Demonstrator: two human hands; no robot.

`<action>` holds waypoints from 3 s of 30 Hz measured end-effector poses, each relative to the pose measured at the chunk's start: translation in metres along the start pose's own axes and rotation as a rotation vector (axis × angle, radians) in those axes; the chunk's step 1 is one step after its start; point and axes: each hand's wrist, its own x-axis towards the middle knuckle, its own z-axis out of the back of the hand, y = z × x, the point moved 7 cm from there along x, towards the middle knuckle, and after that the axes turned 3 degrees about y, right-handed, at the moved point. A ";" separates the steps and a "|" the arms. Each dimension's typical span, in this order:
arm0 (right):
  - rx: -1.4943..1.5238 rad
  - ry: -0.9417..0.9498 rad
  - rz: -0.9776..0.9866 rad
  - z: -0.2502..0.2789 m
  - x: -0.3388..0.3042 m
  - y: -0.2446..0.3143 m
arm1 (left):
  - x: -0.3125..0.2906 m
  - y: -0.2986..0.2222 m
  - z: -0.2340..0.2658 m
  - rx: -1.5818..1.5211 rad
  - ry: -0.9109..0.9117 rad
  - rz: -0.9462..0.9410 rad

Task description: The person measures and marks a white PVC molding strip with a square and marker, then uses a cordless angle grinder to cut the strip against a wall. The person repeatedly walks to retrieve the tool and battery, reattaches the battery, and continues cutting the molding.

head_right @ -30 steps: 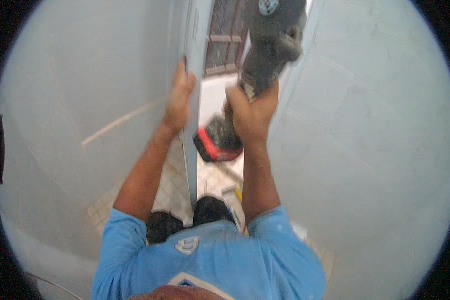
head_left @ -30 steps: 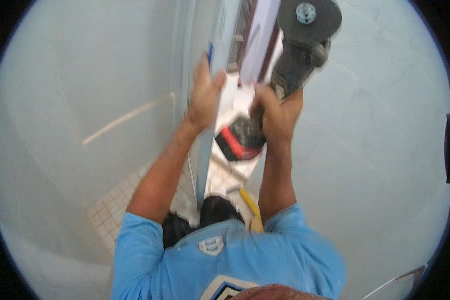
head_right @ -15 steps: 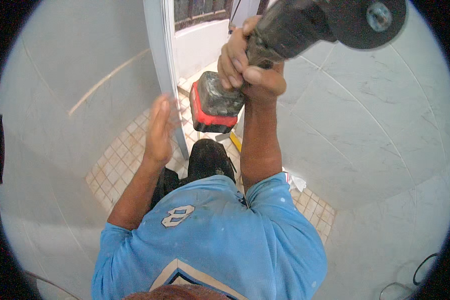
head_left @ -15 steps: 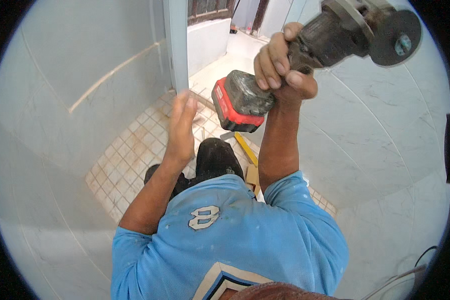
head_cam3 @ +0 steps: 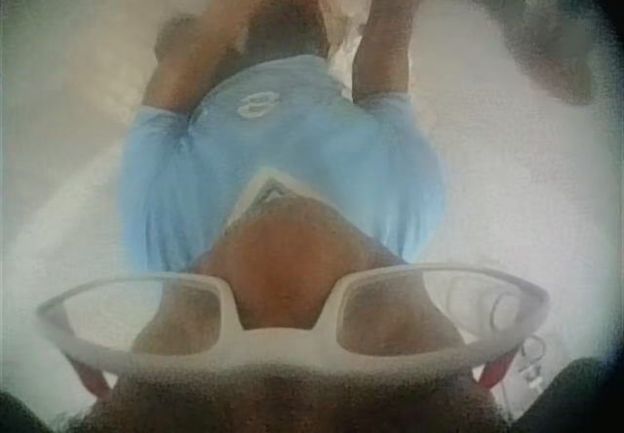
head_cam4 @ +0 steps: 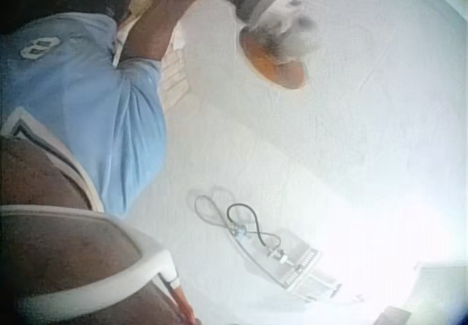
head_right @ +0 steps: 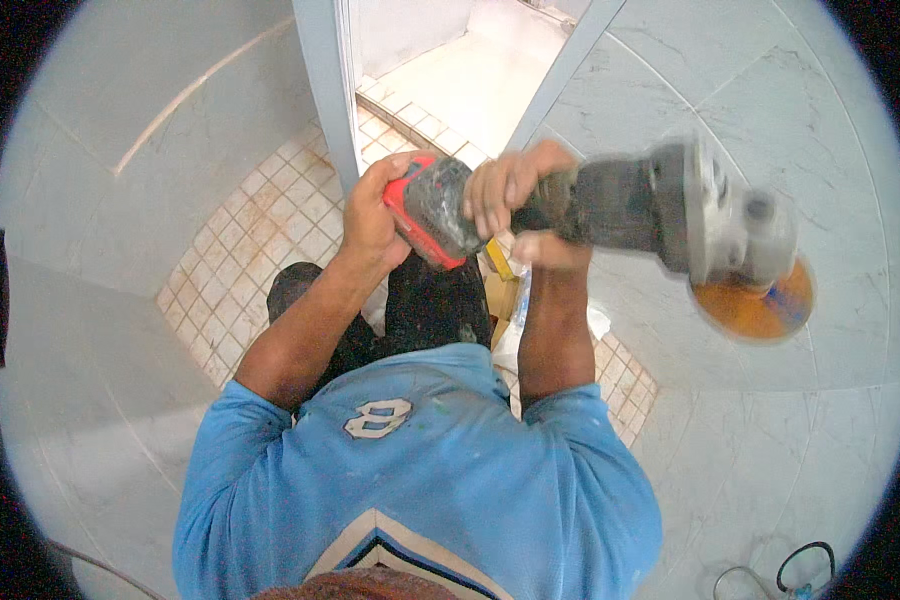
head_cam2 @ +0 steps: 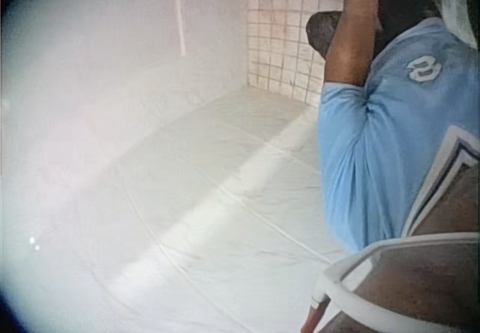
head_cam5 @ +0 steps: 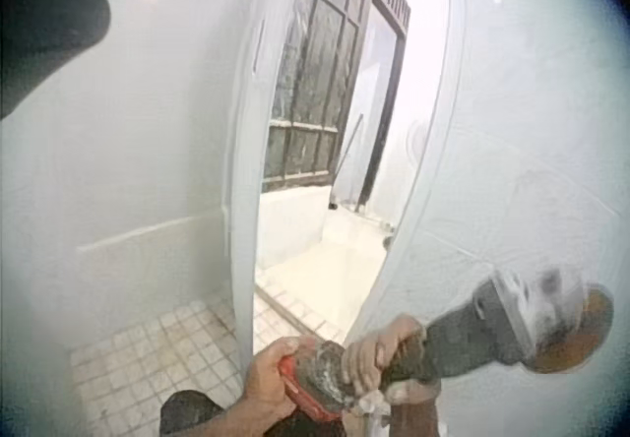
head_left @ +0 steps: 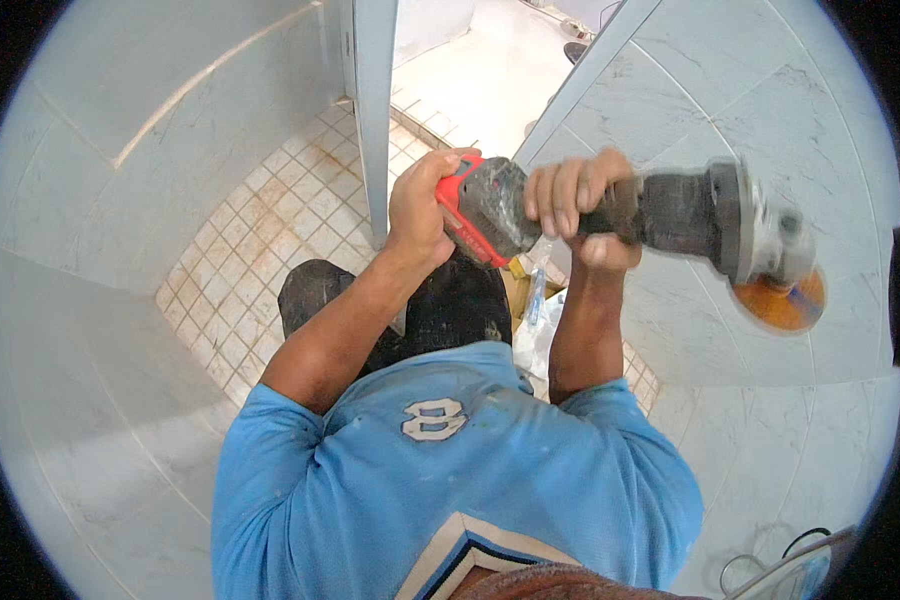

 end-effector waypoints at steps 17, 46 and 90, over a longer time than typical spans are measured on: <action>0.111 -0.456 -0.263 0.038 -0.059 -0.076 | 0.041 0.103 0.104 0.029 -0.083 0.640; -0.094 -0.630 -0.760 0.057 -0.075 -0.132 | -0.045 -0.167 0.182 1.657 -0.667 0.357; 0.001 -1.533 -0.864 0.760 0.238 -0.171 | 0.305 -0.249 0.077 1.128 -0.795 1.009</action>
